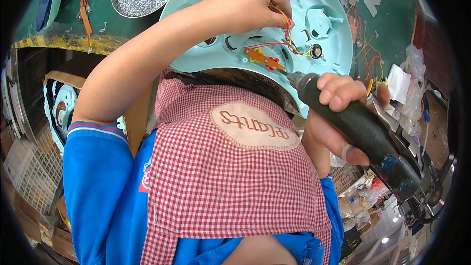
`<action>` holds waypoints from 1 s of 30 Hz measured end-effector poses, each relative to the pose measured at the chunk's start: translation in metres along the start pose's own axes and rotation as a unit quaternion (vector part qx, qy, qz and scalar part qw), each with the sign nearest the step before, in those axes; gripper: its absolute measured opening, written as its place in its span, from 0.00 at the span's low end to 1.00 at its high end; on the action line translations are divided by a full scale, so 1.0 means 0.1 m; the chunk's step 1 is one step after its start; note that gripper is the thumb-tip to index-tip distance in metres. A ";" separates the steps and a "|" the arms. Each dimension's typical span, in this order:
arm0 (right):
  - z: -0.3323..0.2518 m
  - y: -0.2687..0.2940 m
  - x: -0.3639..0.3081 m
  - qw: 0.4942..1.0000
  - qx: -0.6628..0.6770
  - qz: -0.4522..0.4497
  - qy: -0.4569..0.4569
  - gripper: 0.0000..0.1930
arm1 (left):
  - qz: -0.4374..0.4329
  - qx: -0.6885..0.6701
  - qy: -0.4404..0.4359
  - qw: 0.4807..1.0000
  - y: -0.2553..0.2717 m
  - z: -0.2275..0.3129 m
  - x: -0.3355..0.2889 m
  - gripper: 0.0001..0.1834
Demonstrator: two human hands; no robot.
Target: The person assembles a small electronic device by connecting wires to a circuit board inside a light blue plastic housing. They use a soldering iron to secure connections, cut wires with pliers, and attach a dark blue cover. The person tests the device by inserting batteries and checking for a light indicator.
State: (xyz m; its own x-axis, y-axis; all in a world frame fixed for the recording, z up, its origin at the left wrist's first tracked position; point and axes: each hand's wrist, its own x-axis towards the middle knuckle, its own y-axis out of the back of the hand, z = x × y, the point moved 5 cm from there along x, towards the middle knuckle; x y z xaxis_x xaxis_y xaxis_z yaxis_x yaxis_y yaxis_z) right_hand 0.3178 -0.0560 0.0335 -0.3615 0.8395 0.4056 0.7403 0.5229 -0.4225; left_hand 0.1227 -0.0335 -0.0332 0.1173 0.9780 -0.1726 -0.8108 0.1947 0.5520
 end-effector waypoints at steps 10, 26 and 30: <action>0.21 -0.11 0.09 0.993 -0.041 -0.114 -0.009 0.50 | -0.001 -0.005 0.002 1.000 -0.02 -0.01 0.00 0.12; 0.37 -0.35 0.22 0.986 -0.013 -0.164 -0.025 0.55 | -0.004 -0.008 0.021 1.000 -0.02 -0.01 -0.01 0.13; 0.41 -0.38 0.22 0.984 -0.025 -0.171 -0.038 0.54 | 0.000 -0.005 0.018 1.000 -0.02 -0.02 -0.01 0.14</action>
State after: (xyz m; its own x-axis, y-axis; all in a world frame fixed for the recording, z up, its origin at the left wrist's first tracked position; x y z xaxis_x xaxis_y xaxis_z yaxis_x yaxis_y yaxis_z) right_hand 0.2583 -0.0508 0.0249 -0.6351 0.6249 0.4540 0.5938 0.7709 -0.2305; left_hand 0.1232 -0.0351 -0.0362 0.0969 0.9744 -0.2029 -0.8166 0.1944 0.5435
